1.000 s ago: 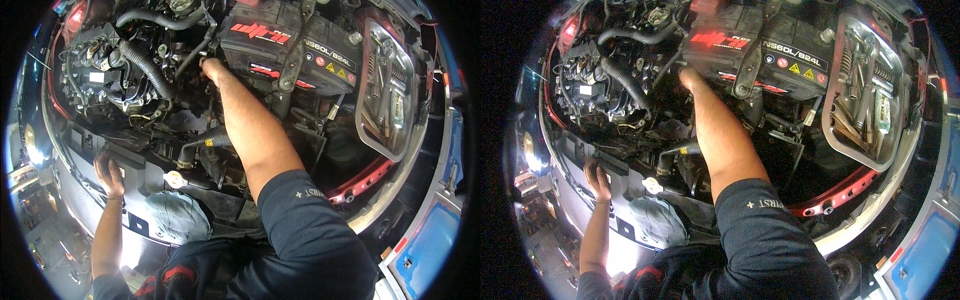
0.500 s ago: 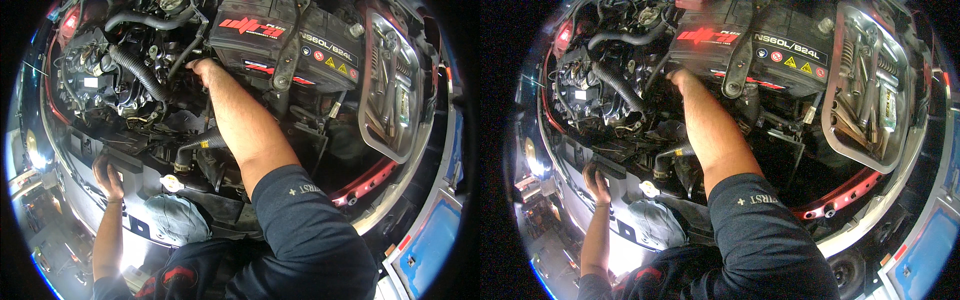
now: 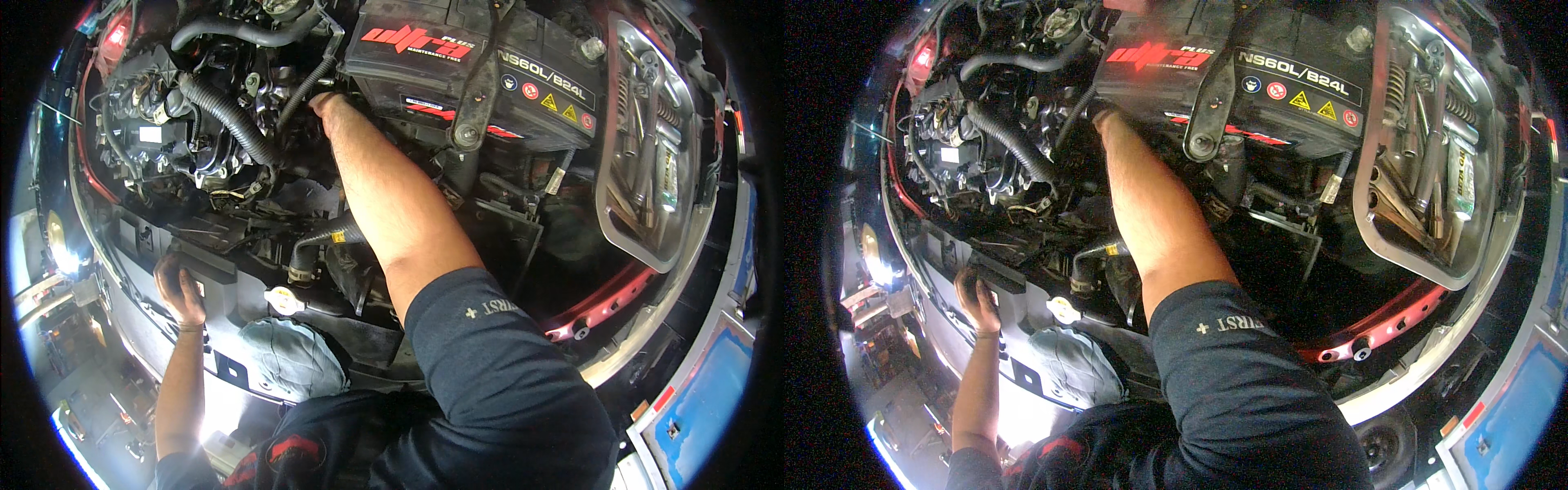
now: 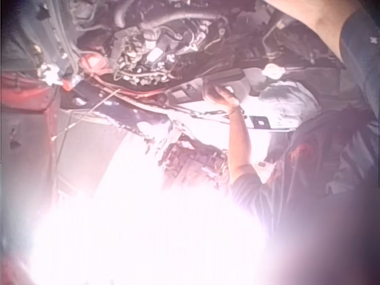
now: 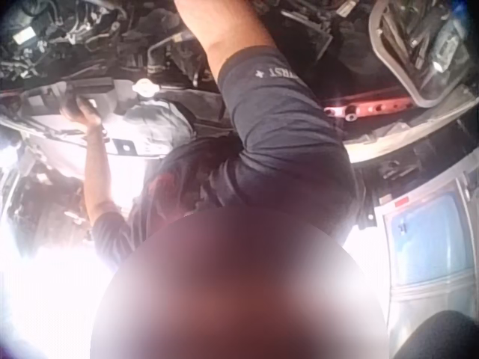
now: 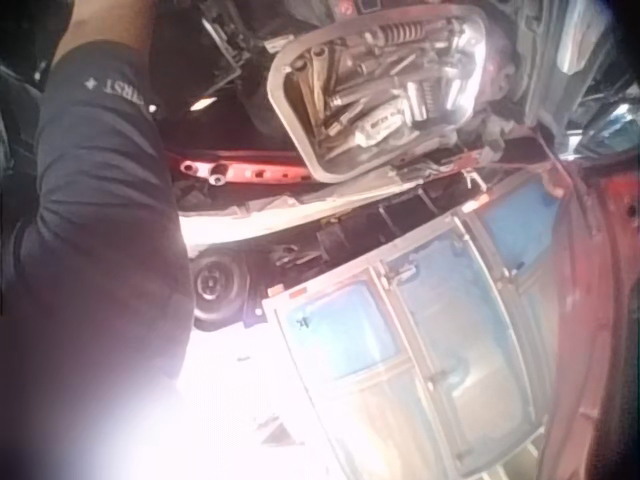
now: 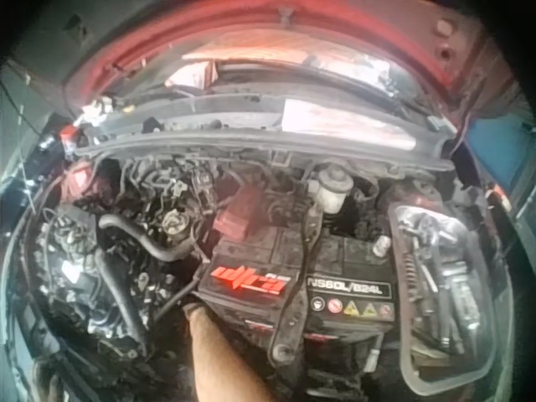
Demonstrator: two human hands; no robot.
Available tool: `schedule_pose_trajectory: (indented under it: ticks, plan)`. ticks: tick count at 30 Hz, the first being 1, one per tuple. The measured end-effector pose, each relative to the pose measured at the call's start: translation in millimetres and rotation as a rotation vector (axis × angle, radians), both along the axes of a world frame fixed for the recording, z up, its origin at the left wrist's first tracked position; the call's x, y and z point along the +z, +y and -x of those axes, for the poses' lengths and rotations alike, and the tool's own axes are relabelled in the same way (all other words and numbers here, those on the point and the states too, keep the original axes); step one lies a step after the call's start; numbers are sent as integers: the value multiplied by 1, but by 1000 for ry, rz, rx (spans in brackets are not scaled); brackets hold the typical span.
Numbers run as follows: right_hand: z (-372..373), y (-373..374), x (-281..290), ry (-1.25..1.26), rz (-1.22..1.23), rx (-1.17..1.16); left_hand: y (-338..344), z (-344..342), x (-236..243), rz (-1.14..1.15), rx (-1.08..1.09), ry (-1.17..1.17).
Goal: The person works under the hood of a red car, manipulating hoses and connectors near the engine and battery. They use a rag to wipe components and handle small parts, occasionally reaching into tight spaces. The task involves adjusting and inspecting engine components without visible completion.
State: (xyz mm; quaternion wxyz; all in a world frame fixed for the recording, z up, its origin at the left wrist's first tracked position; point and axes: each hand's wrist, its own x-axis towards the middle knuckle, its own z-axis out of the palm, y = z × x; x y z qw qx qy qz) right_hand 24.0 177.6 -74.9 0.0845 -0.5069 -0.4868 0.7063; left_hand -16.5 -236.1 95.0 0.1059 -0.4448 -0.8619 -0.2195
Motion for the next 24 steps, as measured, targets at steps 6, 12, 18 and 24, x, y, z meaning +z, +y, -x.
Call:
schedule_pose_trajectory:
  ticks: [6, 12, 18, 24]
  plan:
    - [-4, 0, -10, 32, 38, -65, -2, 0, -2, -24, 26, -52]
    - [-20, -5, 9, 241, 317, -146, -1, 0, -1, -20, -4, -12]
    - [-50, -30, 40, 151, 78, -214, -3, 1, -2, -19, 32, 1]
    - [-36, -16, 31, 321, 410, -135, -1, 0, 0, -26, 28, -26]
